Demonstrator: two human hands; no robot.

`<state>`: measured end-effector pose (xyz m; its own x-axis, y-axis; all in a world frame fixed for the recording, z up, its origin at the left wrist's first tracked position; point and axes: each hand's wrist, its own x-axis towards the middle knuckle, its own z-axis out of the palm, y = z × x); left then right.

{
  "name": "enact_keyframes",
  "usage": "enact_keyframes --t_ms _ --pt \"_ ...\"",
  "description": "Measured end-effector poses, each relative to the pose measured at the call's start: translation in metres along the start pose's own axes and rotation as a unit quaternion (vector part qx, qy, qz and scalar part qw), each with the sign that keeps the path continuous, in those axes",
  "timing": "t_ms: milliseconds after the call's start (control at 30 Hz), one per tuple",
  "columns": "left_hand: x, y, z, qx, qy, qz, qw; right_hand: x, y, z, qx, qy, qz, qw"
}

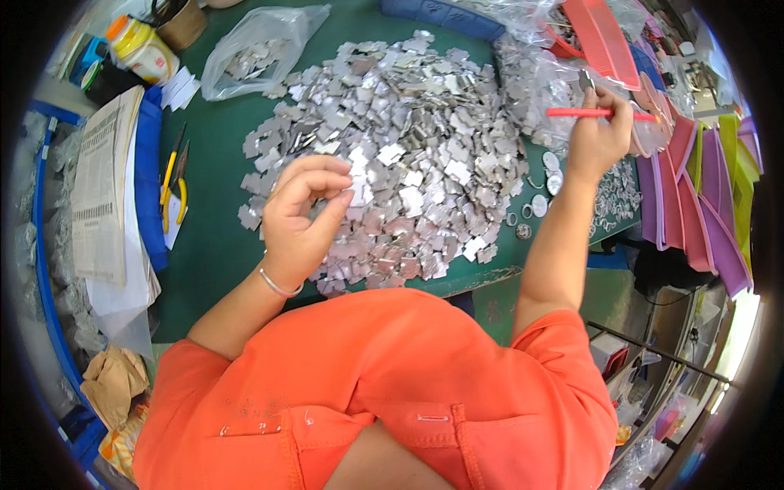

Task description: The person picks up small metal pieces from a pile, marks each one with a red pen, and writes numbers on a white slip of paper.

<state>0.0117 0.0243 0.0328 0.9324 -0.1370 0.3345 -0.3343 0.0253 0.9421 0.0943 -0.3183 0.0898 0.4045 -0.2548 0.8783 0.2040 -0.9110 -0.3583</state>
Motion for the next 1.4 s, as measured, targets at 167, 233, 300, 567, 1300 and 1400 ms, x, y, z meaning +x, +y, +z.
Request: enact_keyframes --t_ms 167,233,300,567,1300,1400 --pt "-0.004 -0.007 -0.005 -0.014 0.028 -0.016 0.999 -0.030 -0.028 0.011 0.110 -0.073 0.041 0.990" --pt "-0.003 -0.008 -0.008 -0.006 0.025 -0.019 0.999 -0.059 -0.058 0.017 0.248 -0.256 0.057 0.933" --pt "-0.005 -0.009 -0.009 0.002 0.024 -0.014 1.000 -0.087 -0.096 0.021 0.297 -0.421 0.058 0.855" --pt "-0.006 -0.013 -0.005 -0.003 0.006 -0.066 0.998 -0.106 -0.137 0.024 0.236 -0.464 -0.045 0.853" --pt "0.002 0.005 -0.004 -0.267 -0.049 -0.282 0.920 -0.128 -0.146 -0.005 0.466 -0.353 0.178 0.792" --pt "0.002 0.006 -0.004 -0.263 -0.047 -0.281 0.922 -0.130 -0.148 -0.006 0.503 -0.352 0.266 0.743"
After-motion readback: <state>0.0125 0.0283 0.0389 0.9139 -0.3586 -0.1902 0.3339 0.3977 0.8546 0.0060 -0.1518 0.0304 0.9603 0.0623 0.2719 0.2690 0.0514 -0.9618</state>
